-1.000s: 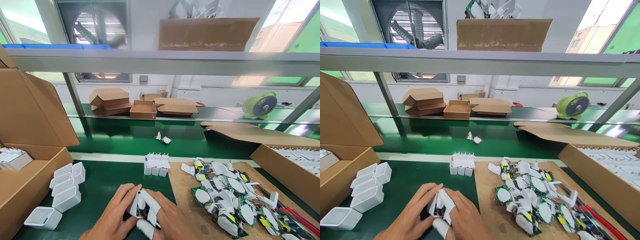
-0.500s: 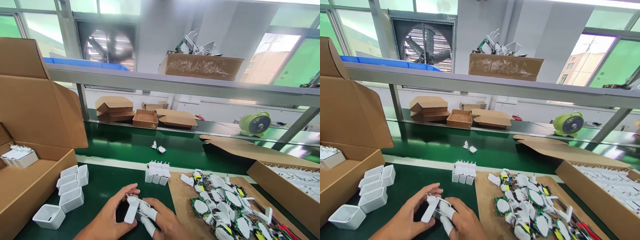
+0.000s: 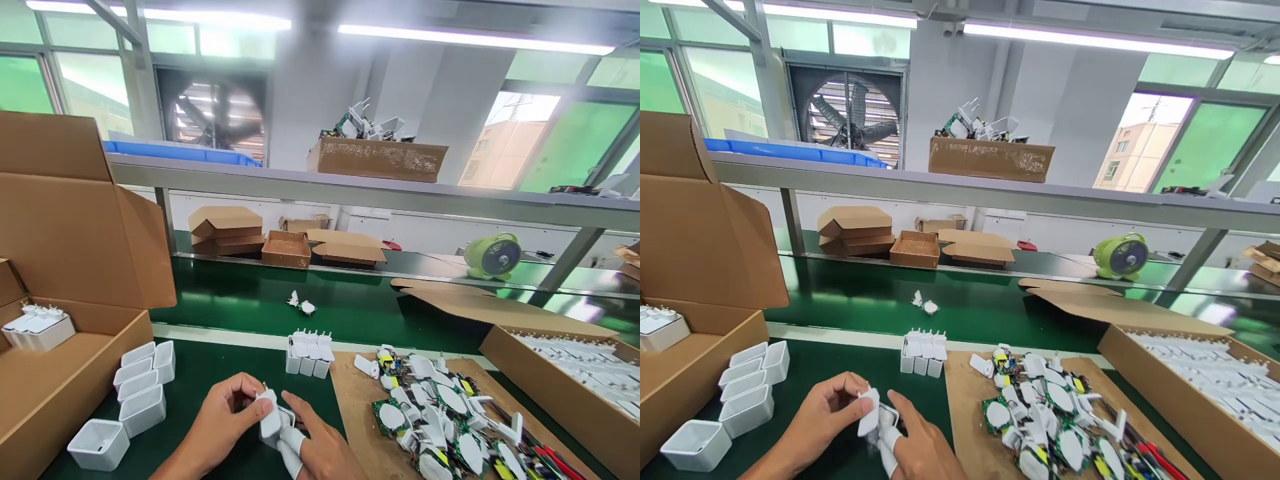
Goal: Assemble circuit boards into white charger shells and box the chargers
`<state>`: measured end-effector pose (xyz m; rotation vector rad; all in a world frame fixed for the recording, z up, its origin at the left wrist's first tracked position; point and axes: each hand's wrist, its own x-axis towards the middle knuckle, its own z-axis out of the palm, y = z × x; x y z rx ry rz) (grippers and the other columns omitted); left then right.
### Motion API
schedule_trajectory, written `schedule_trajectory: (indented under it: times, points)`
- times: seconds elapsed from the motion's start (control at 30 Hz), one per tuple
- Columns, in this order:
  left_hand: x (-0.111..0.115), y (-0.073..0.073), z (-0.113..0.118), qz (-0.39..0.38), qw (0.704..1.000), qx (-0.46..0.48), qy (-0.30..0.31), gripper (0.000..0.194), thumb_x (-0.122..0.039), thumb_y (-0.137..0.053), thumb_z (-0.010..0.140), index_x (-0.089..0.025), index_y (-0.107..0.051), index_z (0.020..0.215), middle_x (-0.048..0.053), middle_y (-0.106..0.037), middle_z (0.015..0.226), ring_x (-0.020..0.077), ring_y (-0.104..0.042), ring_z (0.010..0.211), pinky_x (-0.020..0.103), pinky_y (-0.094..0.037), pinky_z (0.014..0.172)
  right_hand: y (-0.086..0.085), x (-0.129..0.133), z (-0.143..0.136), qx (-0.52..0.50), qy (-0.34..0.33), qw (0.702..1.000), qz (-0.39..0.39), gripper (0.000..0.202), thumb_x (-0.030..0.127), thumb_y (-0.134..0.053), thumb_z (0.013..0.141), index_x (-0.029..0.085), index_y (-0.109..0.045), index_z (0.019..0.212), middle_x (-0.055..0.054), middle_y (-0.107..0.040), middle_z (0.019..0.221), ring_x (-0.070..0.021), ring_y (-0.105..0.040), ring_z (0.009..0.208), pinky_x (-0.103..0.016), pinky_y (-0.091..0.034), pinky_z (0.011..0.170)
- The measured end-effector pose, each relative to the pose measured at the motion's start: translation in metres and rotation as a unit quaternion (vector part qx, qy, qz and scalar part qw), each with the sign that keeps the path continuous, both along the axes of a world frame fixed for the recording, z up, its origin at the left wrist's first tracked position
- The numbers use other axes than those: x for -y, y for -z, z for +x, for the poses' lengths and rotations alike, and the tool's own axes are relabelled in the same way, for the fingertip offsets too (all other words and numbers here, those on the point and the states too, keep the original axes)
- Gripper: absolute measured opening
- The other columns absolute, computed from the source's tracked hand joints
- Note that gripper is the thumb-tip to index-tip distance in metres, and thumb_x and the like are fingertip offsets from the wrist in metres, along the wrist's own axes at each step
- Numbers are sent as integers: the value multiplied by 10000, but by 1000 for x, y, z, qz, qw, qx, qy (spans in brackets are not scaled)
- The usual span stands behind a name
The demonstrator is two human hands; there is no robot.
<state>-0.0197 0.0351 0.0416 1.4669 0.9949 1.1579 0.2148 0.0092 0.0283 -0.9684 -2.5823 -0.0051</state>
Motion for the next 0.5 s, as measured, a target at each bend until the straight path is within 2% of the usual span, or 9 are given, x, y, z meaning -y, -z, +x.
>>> schedule_trajectory:
  times: [0.13, 0.2, 0.3, 0.4, 0.5]
  points:
    - [-1, -14, 21, 36, 996, -55, -57, 303, -413, -666, 817, -223, -461, 700, 106, -687, 1054, 225, -648, 867, 351, -506, 768, 1, 0, 2, 72, 39, 997, -8, 409, 39, -593, 620, 144, -706, 998, -238, -384, 1653, -366, -712, 1206, -381, -634, 950]
    - [0, -21, 30, 58, 992, -87, -76, 265, -360, -638, 780, -236, -423, 687, 82, -678, 962, 223, -625, 829, 348, -477, 747, 3, -1, 1, 73, 36, 997, 17, 448, 40, -587, 604, 161, -698, 1022, -203, -436, 1632, -350, -702, 1223, -359, -638, 932]
    - [-1, -25, 37, 81, 983, -128, -99, 264, -356, -580, 787, -252, -367, 671, 30, -593, 788, 201, -534, 697, 327, -397, 652, 2, -4, -1, 69, 16, 996, 56, 521, 31, -574, 564, 147, -697, 1057, -218, -565, 1514, -348, -696, 1213, -341, -648, 871]
    - [-3, -24, 43, 101, 975, -157, -118, 282, -372, -558, 818, -252, -349, 670, 4, -519, 740, 193, -471, 662, 326, -333, 634, -8, -3, -2, 80, 16, 995, 49, 395, 12, -571, 579, 139, -691, 933, -238, -628, 1403, -352, -739, 1088, -346, -658, 760]
    - [-6, -21, 45, 125, 970, -170, -120, 339, -436, -613, 846, -244, -395, 670, -2, -510, 729, 201, -464, 678, 342, -341, 671, -21, 0, -3, 75, 23, 997, 29, 318, -2, -555, 652, 158, -679, 898, -187, -699, 1215, -312, -761, 959, -350, -657, 729]
